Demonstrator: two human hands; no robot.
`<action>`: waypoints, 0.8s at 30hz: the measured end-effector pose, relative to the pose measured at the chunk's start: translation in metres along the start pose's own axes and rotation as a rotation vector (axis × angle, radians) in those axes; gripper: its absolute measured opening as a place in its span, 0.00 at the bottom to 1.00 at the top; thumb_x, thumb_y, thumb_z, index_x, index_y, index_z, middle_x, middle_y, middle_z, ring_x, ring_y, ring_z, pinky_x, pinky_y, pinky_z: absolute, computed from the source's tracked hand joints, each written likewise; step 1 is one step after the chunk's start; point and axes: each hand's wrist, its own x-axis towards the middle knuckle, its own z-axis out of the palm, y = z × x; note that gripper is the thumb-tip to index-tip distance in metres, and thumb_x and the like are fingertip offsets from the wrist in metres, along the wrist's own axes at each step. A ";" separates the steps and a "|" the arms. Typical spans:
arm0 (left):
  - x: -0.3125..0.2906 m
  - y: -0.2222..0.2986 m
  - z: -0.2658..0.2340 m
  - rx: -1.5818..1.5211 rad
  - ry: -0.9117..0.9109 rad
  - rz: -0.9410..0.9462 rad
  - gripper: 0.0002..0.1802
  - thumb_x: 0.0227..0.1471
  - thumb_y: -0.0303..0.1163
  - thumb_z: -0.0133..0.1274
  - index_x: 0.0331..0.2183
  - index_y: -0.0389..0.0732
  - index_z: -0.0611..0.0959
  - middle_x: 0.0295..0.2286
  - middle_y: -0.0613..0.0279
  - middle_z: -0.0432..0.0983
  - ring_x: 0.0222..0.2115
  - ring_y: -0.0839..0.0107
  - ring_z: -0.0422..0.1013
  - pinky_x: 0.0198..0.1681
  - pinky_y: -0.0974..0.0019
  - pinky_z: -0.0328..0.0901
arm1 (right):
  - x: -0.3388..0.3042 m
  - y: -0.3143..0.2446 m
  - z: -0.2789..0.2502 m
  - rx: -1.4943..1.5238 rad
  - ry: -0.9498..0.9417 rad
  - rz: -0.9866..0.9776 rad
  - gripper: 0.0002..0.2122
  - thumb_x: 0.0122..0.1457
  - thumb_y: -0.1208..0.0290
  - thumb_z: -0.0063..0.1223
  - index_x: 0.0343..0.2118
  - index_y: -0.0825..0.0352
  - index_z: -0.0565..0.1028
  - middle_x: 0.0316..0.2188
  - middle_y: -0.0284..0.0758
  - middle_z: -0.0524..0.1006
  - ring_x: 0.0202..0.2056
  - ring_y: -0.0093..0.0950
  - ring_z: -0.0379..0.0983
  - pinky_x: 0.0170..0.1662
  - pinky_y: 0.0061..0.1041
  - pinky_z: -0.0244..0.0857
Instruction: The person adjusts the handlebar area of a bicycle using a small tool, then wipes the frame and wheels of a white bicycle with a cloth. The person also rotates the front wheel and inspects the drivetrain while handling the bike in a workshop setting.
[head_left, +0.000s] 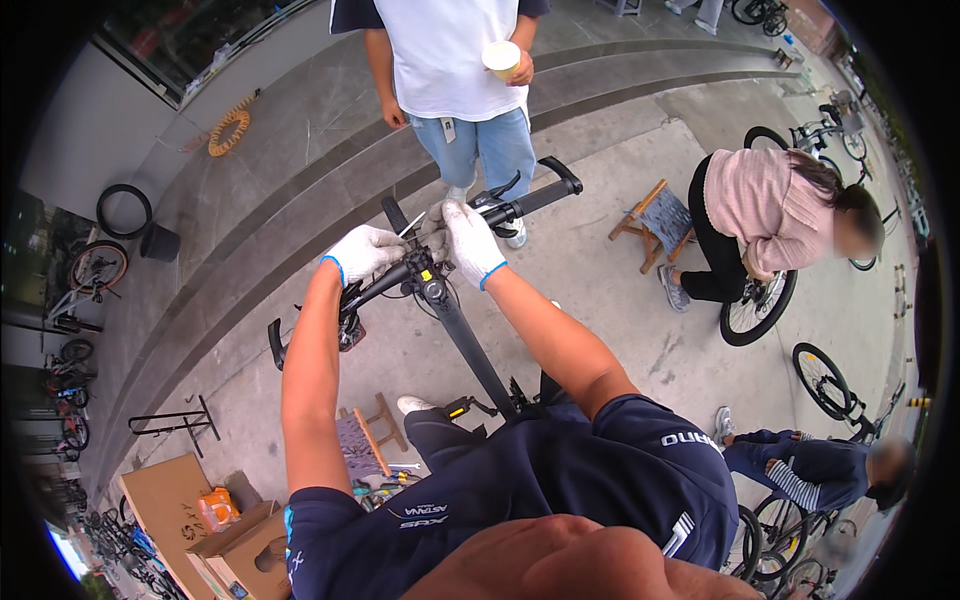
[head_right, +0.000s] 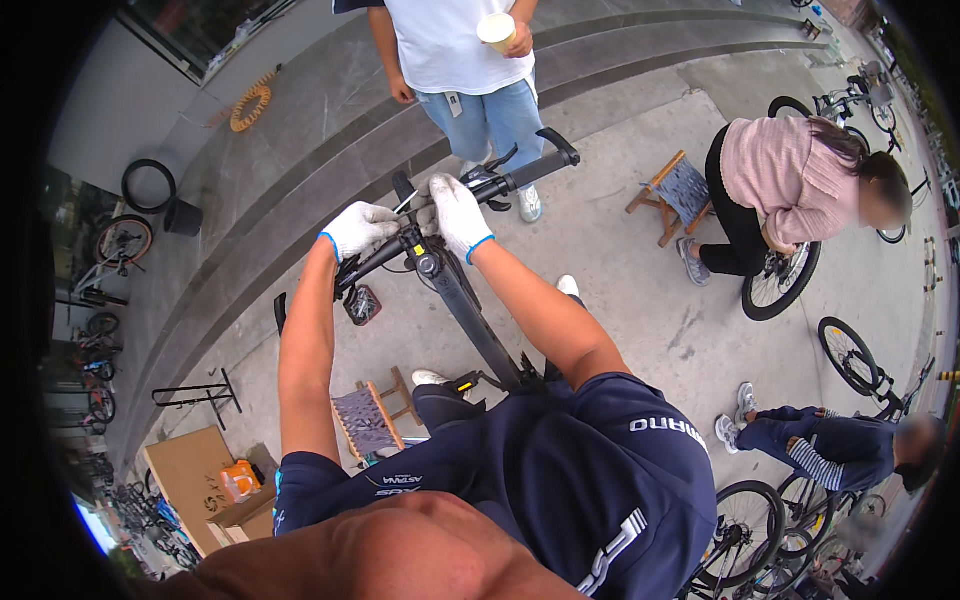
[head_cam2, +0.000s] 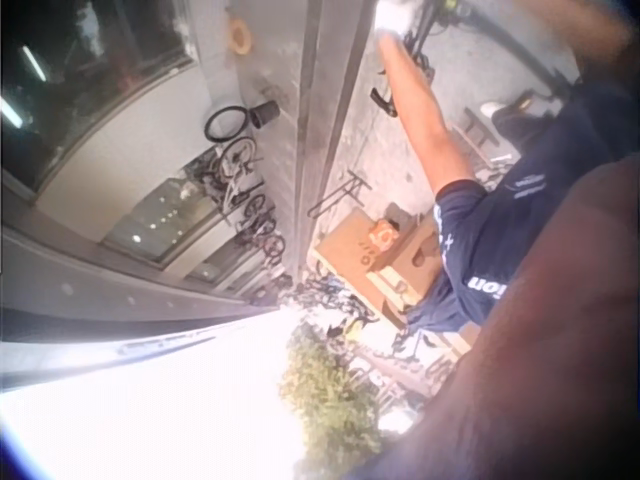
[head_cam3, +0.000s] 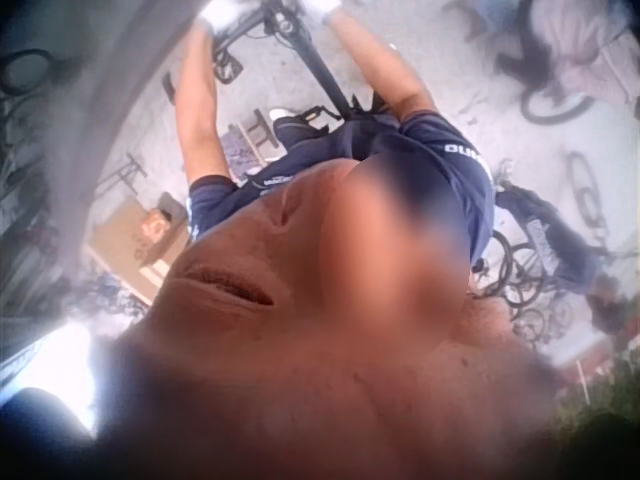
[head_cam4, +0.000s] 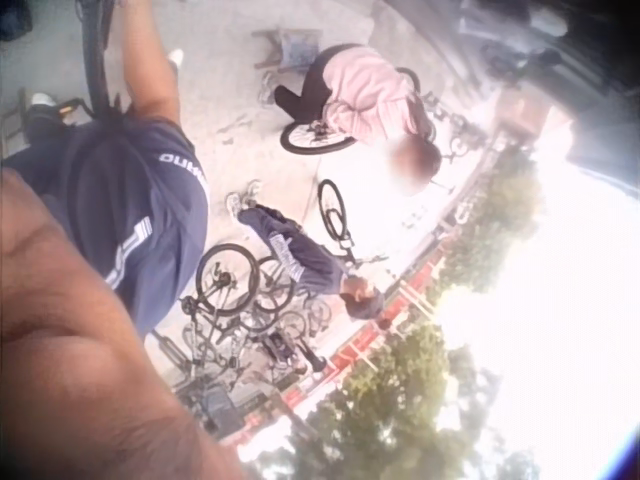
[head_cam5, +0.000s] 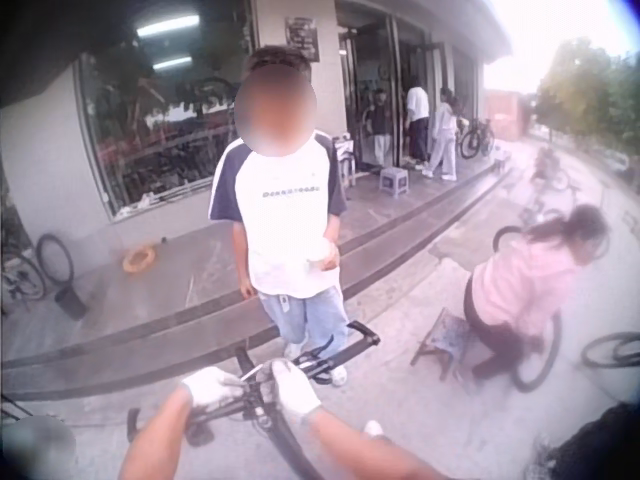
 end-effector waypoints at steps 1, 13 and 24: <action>-0.001 0.002 -0.001 -0.002 -0.019 -0.033 0.15 0.62 0.34 0.63 0.47 0.38 0.91 0.28 0.70 0.82 0.29 0.78 0.71 0.35 0.65 0.68 | 0.003 -0.002 0.000 0.125 0.038 0.035 0.16 0.80 0.58 0.40 0.41 0.63 0.76 0.32 0.31 0.79 0.26 0.19 0.74 0.27 0.23 0.72; 0.020 -0.027 0.002 -0.046 -0.050 0.111 0.16 0.64 0.32 0.63 0.51 0.38 0.91 0.28 0.69 0.82 0.24 0.80 0.71 0.29 0.68 0.67 | -0.018 0.010 0.027 -0.247 -0.070 -0.084 0.14 0.79 0.61 0.42 0.41 0.64 0.75 0.28 0.28 0.75 0.23 0.16 0.70 0.25 0.18 0.65; 0.014 -0.031 0.007 -0.513 -0.030 0.025 0.12 0.59 0.20 0.56 0.42 0.36 0.92 0.37 0.66 0.85 0.38 0.77 0.76 0.48 0.71 0.70 | -0.040 0.038 0.078 -1.182 -0.150 -0.695 0.12 0.71 0.62 0.56 0.42 0.68 0.78 0.37 0.51 0.82 0.40 0.52 0.82 0.42 0.48 0.77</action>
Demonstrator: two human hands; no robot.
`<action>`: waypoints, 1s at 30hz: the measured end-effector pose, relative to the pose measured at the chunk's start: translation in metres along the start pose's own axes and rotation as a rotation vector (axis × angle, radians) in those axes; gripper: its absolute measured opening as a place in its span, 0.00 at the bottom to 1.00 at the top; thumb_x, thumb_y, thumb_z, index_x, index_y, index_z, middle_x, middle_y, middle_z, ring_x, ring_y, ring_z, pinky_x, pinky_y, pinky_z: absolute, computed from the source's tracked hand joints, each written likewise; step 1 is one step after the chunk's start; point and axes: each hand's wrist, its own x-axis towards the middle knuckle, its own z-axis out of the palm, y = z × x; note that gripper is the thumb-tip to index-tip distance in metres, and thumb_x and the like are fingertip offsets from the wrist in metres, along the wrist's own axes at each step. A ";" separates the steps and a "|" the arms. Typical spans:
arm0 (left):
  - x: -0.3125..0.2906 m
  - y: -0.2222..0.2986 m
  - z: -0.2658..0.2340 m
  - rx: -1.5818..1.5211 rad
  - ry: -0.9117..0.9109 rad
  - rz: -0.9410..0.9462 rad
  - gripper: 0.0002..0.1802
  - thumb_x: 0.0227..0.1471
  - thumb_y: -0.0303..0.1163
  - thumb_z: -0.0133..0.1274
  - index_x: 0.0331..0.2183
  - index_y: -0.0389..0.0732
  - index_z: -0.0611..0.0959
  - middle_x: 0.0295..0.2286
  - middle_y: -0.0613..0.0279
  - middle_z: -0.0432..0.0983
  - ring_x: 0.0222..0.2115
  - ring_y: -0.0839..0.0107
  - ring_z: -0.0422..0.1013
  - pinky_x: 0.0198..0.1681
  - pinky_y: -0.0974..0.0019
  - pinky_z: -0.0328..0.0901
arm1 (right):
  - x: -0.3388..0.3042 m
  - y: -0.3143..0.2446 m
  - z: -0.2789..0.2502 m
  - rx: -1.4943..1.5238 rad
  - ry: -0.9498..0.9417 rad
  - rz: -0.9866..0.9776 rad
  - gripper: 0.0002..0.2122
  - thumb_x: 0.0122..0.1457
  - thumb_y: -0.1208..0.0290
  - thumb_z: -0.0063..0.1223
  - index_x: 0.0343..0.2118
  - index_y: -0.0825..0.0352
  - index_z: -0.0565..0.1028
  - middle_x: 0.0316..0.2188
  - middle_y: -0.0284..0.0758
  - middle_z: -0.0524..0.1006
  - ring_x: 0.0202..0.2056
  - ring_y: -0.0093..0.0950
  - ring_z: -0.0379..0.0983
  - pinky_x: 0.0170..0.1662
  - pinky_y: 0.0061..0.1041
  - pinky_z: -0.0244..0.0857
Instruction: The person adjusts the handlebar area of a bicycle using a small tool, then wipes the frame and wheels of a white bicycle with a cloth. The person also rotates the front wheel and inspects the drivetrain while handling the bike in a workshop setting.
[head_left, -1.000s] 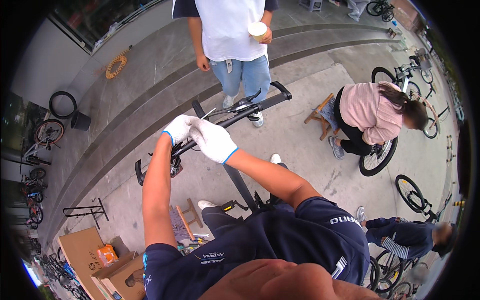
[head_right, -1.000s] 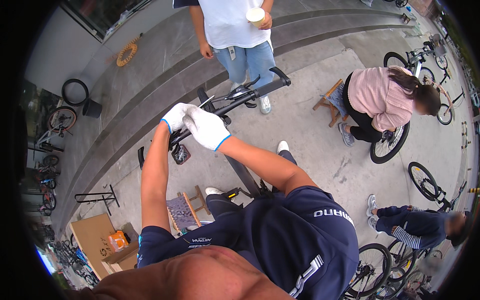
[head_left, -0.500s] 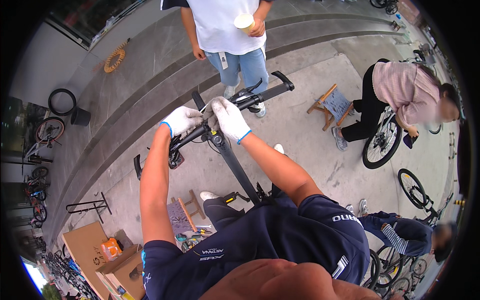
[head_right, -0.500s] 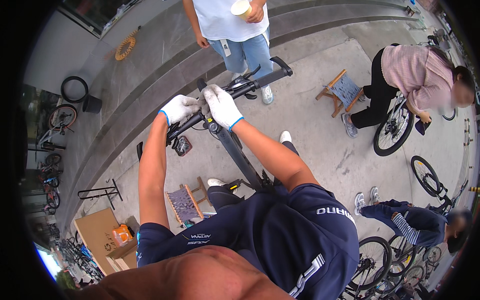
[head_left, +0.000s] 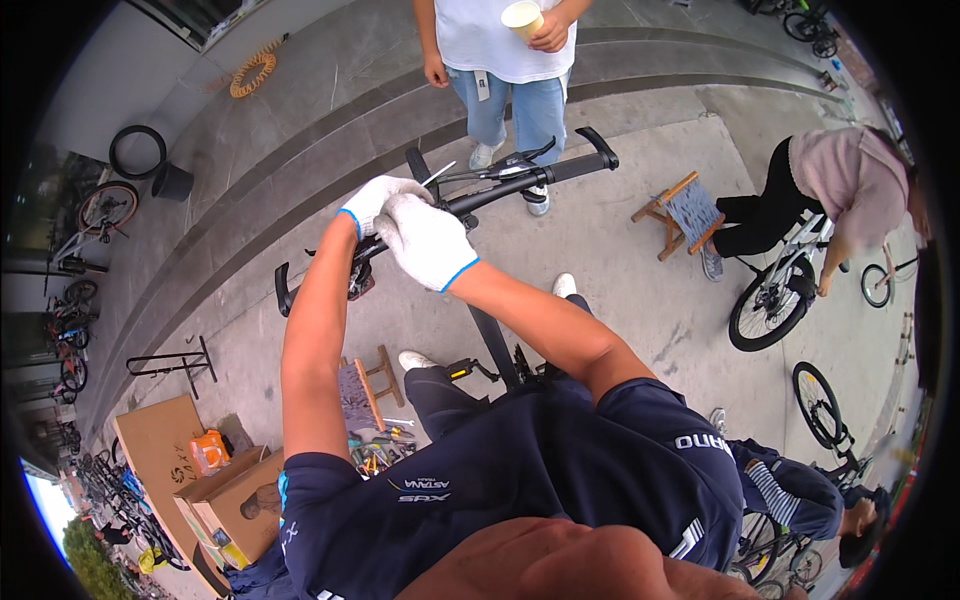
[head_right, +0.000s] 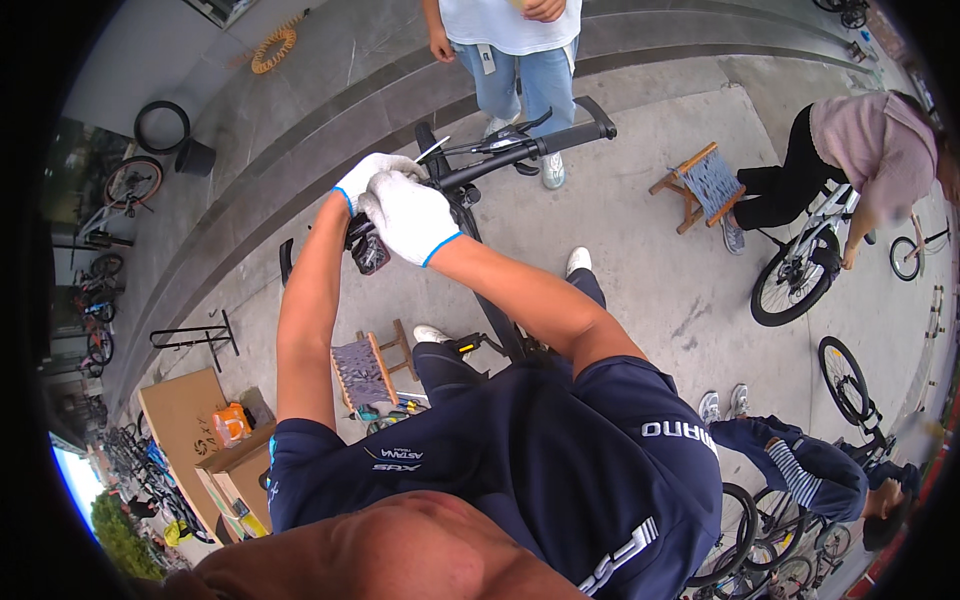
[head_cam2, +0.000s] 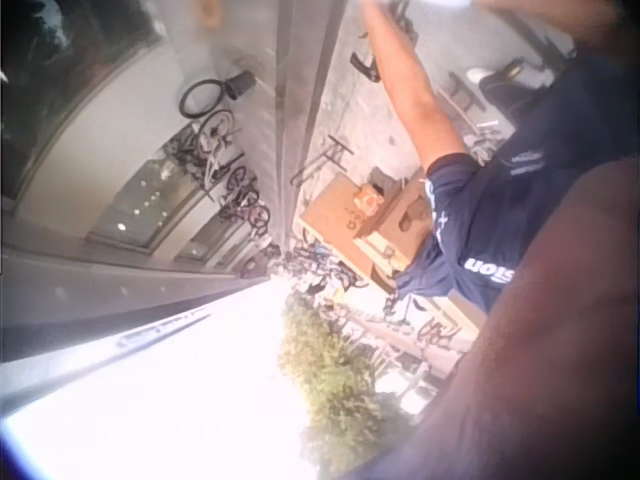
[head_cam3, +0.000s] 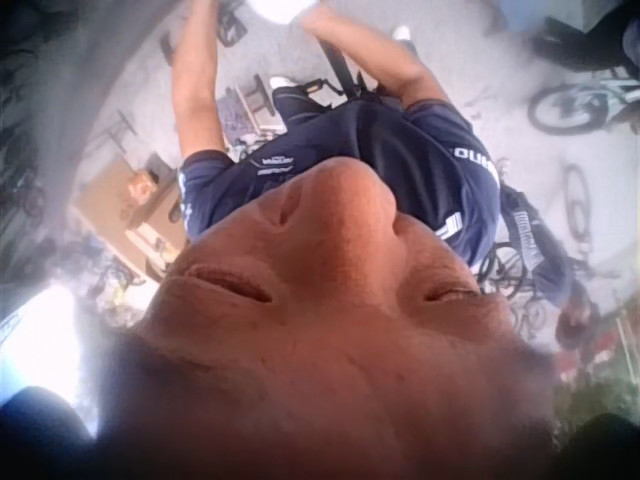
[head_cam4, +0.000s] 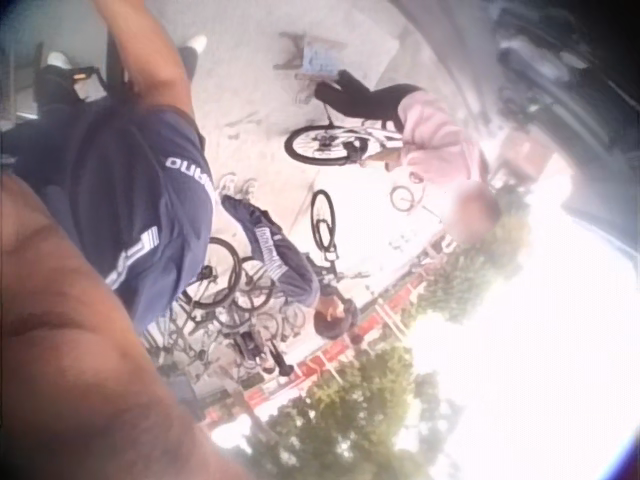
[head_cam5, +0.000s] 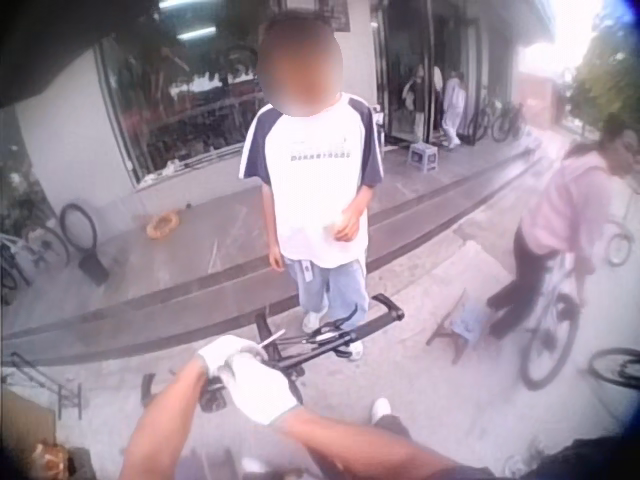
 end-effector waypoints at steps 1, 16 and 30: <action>-0.004 0.006 0.002 0.177 -0.004 -0.008 0.11 0.60 0.23 0.57 0.42 0.37 0.92 0.34 0.67 0.83 0.34 0.77 0.74 0.43 0.70 0.69 | 0.003 0.011 -0.008 0.072 0.201 -0.130 0.10 0.73 0.65 0.54 0.45 0.68 0.77 0.33 0.48 0.81 0.35 0.47 0.83 0.41 0.44 0.77; 0.019 -0.017 -0.006 0.157 -0.078 0.074 0.12 0.63 0.26 0.57 0.44 0.37 0.92 0.36 0.62 0.86 0.37 0.75 0.76 0.44 0.65 0.71 | 0.004 -0.015 0.009 0.008 -0.029 0.039 0.09 0.70 0.67 0.55 0.42 0.69 0.77 0.32 0.52 0.80 0.35 0.51 0.82 0.38 0.45 0.76; -0.011 0.024 0.008 0.565 -0.007 0.117 0.16 0.63 0.32 0.62 0.50 0.37 0.91 0.26 0.68 0.81 0.23 0.79 0.68 0.27 0.66 0.64 | 0.006 0.067 -0.050 1.014 0.073 0.565 0.12 0.80 0.60 0.45 0.45 0.63 0.74 0.30 0.29 0.78 0.24 0.17 0.72 0.26 0.19 0.69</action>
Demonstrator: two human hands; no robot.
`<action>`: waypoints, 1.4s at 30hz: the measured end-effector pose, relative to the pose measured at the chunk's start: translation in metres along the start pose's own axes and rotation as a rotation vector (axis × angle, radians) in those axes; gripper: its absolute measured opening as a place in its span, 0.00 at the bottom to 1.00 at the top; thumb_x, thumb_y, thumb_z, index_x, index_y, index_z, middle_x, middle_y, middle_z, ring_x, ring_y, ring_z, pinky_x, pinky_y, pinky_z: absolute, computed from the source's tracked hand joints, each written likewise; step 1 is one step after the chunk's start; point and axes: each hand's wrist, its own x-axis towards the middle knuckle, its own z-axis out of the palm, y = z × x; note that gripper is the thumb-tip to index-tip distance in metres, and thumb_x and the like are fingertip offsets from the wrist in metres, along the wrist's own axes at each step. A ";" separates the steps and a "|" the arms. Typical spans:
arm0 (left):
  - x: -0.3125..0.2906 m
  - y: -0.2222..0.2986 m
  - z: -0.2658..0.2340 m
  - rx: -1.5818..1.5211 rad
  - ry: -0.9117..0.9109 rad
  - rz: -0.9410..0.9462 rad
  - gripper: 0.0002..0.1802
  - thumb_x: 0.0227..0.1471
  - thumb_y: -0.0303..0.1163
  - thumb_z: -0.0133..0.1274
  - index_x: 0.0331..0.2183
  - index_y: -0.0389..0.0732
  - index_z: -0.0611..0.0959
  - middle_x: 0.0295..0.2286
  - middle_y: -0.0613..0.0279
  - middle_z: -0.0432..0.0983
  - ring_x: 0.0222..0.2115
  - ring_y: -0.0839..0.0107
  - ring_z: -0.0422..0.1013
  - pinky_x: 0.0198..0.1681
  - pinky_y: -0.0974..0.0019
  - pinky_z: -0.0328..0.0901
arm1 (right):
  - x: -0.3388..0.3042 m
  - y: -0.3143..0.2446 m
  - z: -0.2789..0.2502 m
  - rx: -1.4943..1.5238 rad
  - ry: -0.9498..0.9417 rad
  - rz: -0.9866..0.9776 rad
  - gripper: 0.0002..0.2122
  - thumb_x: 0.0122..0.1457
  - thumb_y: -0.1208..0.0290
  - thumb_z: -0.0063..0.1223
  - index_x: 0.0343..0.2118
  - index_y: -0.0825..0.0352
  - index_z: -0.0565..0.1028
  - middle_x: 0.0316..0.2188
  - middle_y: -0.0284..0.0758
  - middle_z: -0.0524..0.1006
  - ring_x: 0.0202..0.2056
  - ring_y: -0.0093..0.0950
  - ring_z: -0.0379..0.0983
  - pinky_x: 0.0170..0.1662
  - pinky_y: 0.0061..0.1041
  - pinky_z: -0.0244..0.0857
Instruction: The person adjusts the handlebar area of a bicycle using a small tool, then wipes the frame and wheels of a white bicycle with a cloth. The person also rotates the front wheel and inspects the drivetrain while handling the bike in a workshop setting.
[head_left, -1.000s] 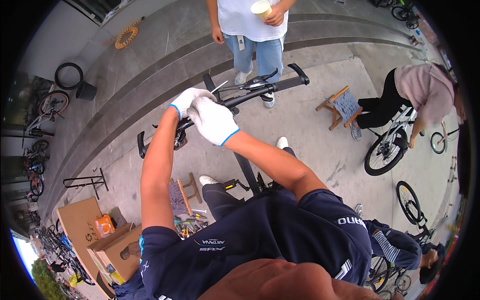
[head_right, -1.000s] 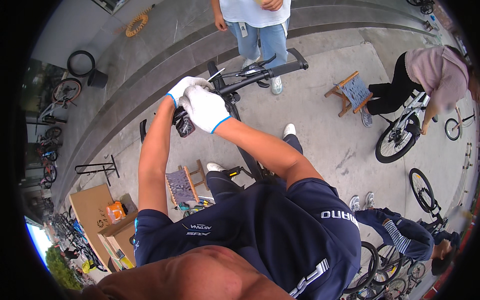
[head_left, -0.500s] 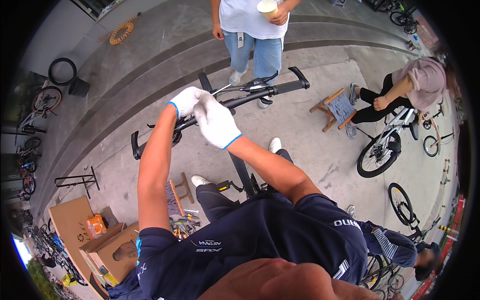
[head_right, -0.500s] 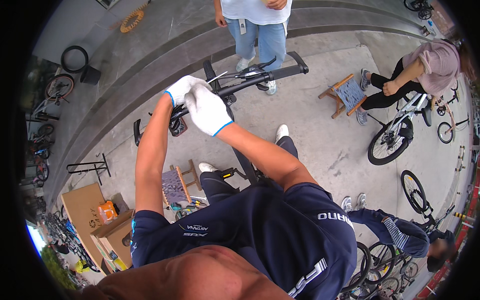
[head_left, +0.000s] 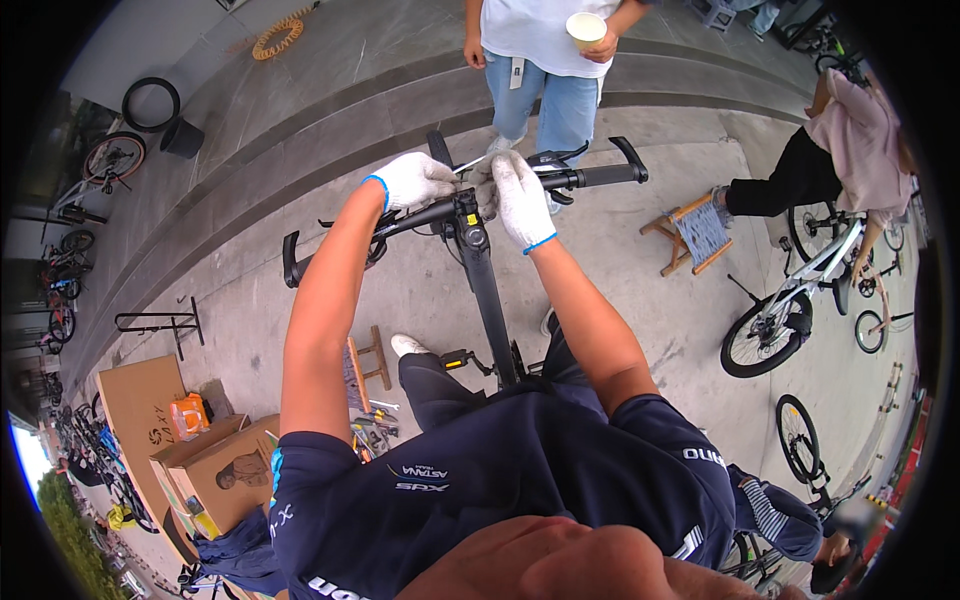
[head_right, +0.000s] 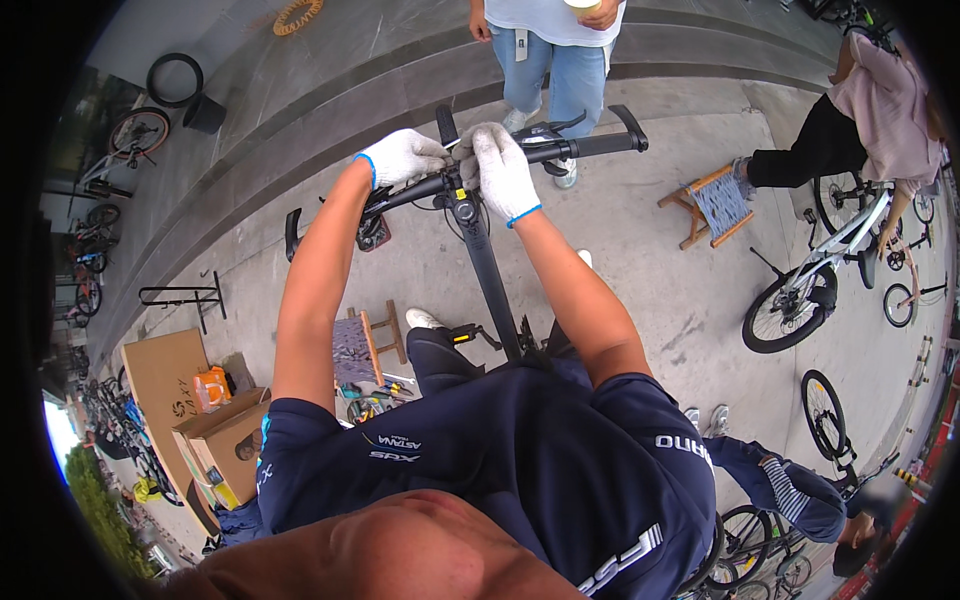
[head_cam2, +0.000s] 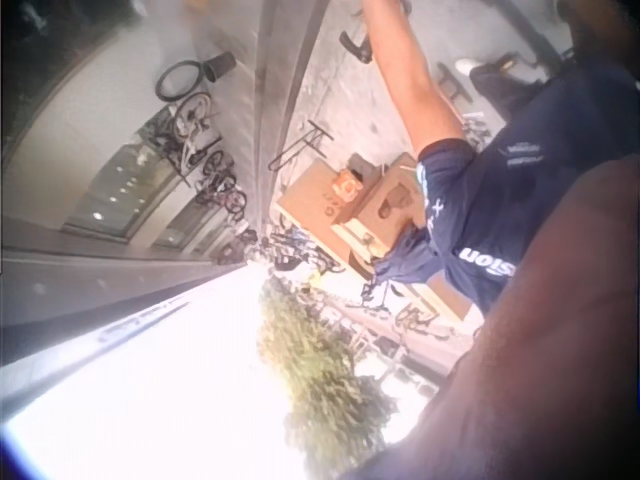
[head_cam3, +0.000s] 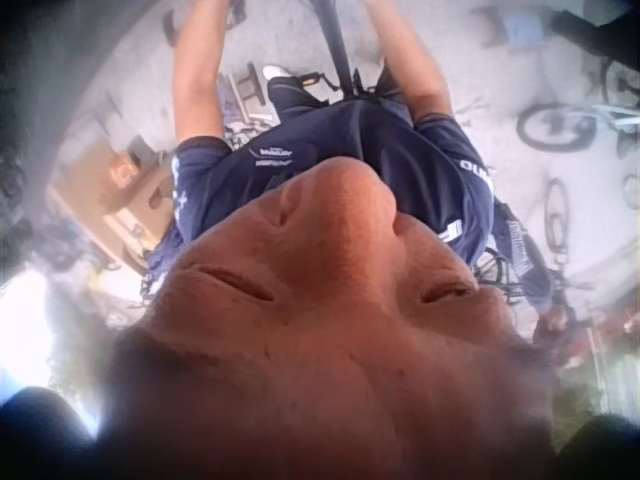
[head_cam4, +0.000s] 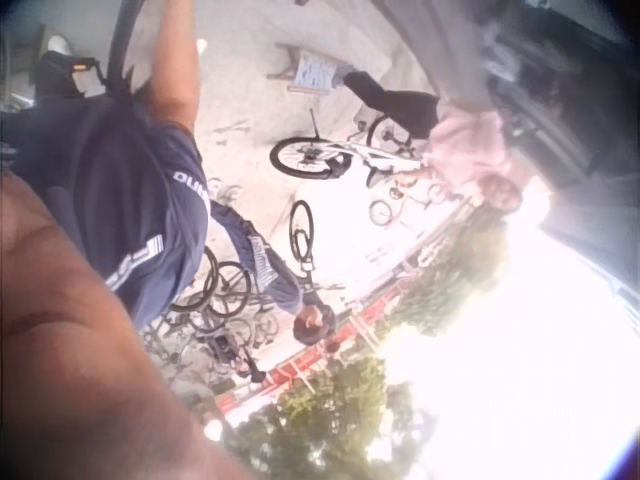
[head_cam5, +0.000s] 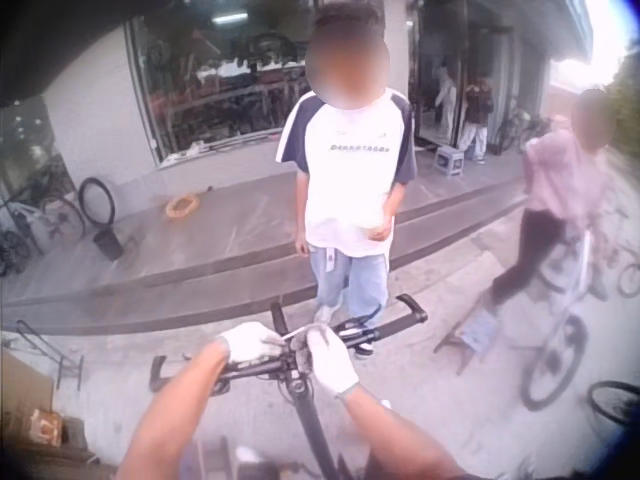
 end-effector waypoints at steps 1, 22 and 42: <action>0.002 -0.003 0.000 -0.029 -0.006 -0.015 0.16 0.63 0.32 0.62 0.50 0.38 0.91 0.25 0.68 0.81 0.23 0.79 0.68 0.28 0.67 0.65 | 0.000 0.000 0.006 0.027 0.000 0.012 0.11 0.80 0.61 0.45 0.45 0.63 0.74 0.30 0.29 0.78 0.23 0.17 0.72 0.27 0.19 0.69; 0.002 -0.010 0.004 -0.042 0.020 -0.062 0.15 0.62 0.32 0.62 0.48 0.38 0.92 0.28 0.68 0.83 0.24 0.77 0.70 0.31 0.66 0.67 | 0.004 0.008 -0.003 0.063 -0.052 -0.012 0.15 0.80 0.55 0.43 0.44 0.62 0.72 0.31 0.31 0.77 0.25 0.21 0.71 0.27 0.25 0.67; 0.001 -0.010 0.000 -0.055 0.001 -0.038 0.18 0.62 0.35 0.63 0.51 0.38 0.91 0.30 0.66 0.85 0.27 0.76 0.73 0.34 0.65 0.70 | 0.012 0.005 -0.012 0.210 0.066 0.085 0.16 0.79 0.52 0.44 0.45 0.61 0.73 0.33 0.30 0.76 0.25 0.19 0.69 0.26 0.22 0.64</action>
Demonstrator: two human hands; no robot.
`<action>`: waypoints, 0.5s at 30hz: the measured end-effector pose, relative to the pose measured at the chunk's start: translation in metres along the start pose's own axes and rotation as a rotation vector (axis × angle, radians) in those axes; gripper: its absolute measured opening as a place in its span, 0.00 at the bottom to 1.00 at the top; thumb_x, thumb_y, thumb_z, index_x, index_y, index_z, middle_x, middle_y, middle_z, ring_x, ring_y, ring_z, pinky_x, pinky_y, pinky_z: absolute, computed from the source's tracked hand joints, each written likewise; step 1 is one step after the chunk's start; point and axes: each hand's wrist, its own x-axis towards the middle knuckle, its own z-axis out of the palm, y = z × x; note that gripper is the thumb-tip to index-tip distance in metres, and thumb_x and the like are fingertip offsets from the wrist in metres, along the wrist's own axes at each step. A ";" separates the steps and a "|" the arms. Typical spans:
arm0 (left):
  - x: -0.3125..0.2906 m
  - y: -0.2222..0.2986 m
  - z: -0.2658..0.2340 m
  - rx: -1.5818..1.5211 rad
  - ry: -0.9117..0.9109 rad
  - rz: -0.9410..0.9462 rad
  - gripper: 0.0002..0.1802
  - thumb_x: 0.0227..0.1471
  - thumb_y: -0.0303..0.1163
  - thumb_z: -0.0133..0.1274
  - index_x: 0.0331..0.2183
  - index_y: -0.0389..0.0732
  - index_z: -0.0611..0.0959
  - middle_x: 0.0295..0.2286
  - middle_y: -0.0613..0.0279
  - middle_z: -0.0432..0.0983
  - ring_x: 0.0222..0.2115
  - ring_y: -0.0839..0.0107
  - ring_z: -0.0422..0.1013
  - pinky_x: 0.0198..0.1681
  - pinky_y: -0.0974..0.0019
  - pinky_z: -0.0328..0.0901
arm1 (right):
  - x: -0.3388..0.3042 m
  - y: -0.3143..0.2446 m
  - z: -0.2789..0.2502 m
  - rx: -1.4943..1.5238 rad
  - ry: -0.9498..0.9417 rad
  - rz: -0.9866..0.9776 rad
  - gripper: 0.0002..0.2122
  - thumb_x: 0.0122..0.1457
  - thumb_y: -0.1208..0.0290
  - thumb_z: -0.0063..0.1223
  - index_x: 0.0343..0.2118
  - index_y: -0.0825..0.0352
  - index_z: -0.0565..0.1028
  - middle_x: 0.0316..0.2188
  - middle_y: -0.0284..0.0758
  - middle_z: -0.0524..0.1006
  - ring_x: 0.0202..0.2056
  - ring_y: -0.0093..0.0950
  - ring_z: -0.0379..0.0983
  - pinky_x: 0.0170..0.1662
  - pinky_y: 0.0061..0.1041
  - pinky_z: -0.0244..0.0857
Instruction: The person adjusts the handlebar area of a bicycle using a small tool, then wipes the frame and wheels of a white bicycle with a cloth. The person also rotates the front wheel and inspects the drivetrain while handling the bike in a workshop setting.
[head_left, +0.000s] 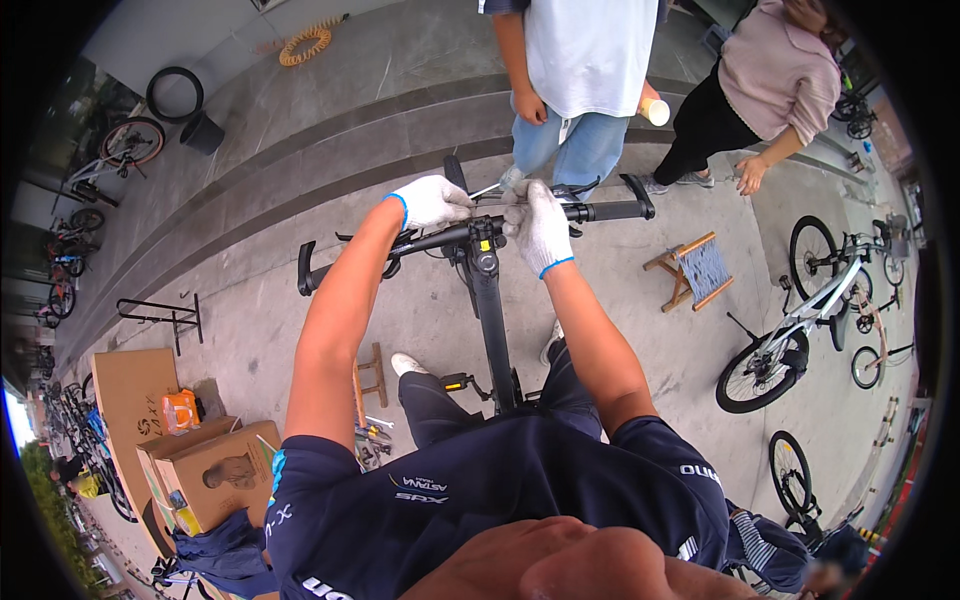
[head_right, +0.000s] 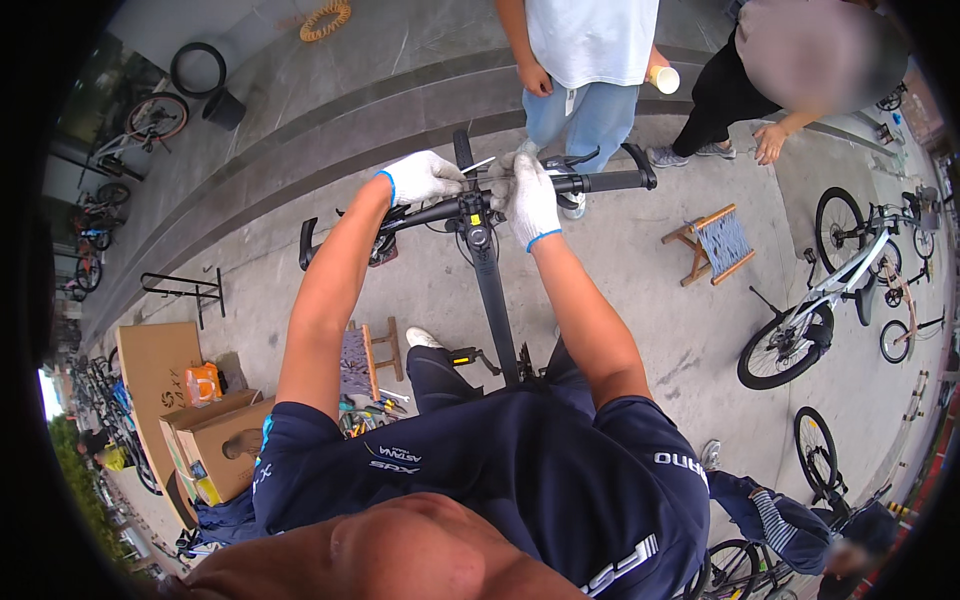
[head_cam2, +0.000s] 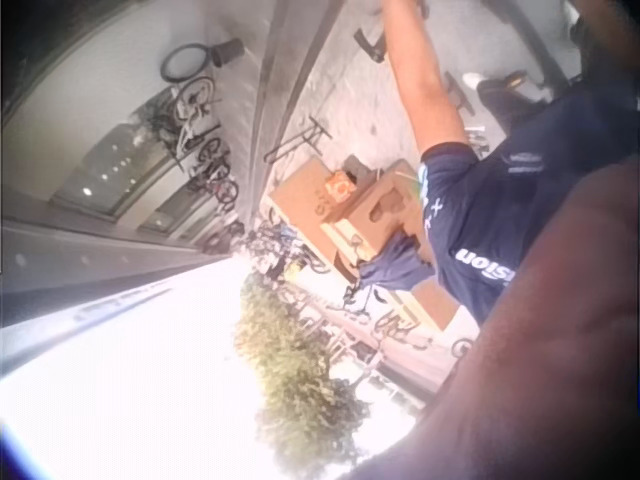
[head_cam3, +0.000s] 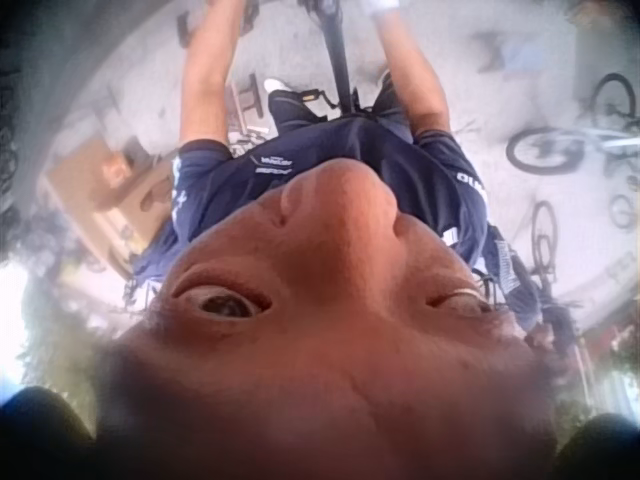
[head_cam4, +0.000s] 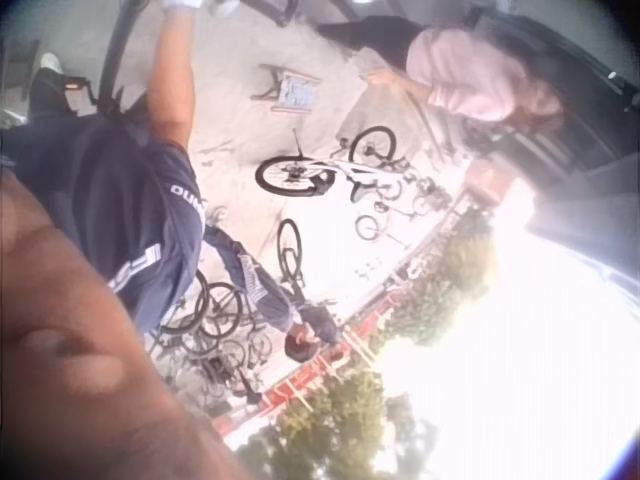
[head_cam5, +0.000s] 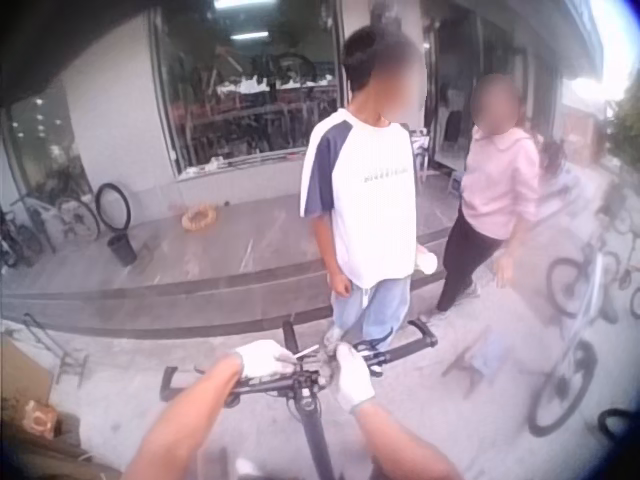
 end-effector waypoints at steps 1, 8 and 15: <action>0.001 0.000 0.000 0.059 0.003 0.015 0.18 0.63 0.35 0.63 0.51 0.38 0.91 0.30 0.66 0.84 0.26 0.76 0.73 0.33 0.64 0.70 | 0.003 -0.001 -0.001 0.208 0.053 0.052 0.15 0.79 0.52 0.45 0.45 0.61 0.72 0.33 0.30 0.76 0.25 0.19 0.68 0.25 0.23 0.63; 0.003 -0.003 0.002 0.061 0.000 -0.019 0.20 0.60 0.39 0.63 0.50 0.40 0.90 0.34 0.56 0.87 0.32 0.67 0.78 0.40 0.60 0.71 | -0.001 0.015 -0.001 -0.209 -0.187 -0.086 0.15 0.80 0.55 0.44 0.43 0.63 0.72 0.29 0.34 0.76 0.23 0.24 0.71 0.24 0.28 0.69; 0.010 -0.014 0.004 0.101 0.053 0.108 0.16 0.61 0.34 0.63 0.48 0.39 0.91 0.31 0.60 0.87 0.28 0.73 0.75 0.37 0.64 0.71 | -0.014 0.007 0.013 -0.241 -0.163 -0.121 0.16 0.80 0.55 0.44 0.42 0.63 0.71 0.27 0.33 0.74 0.21 0.22 0.68 0.23 0.27 0.66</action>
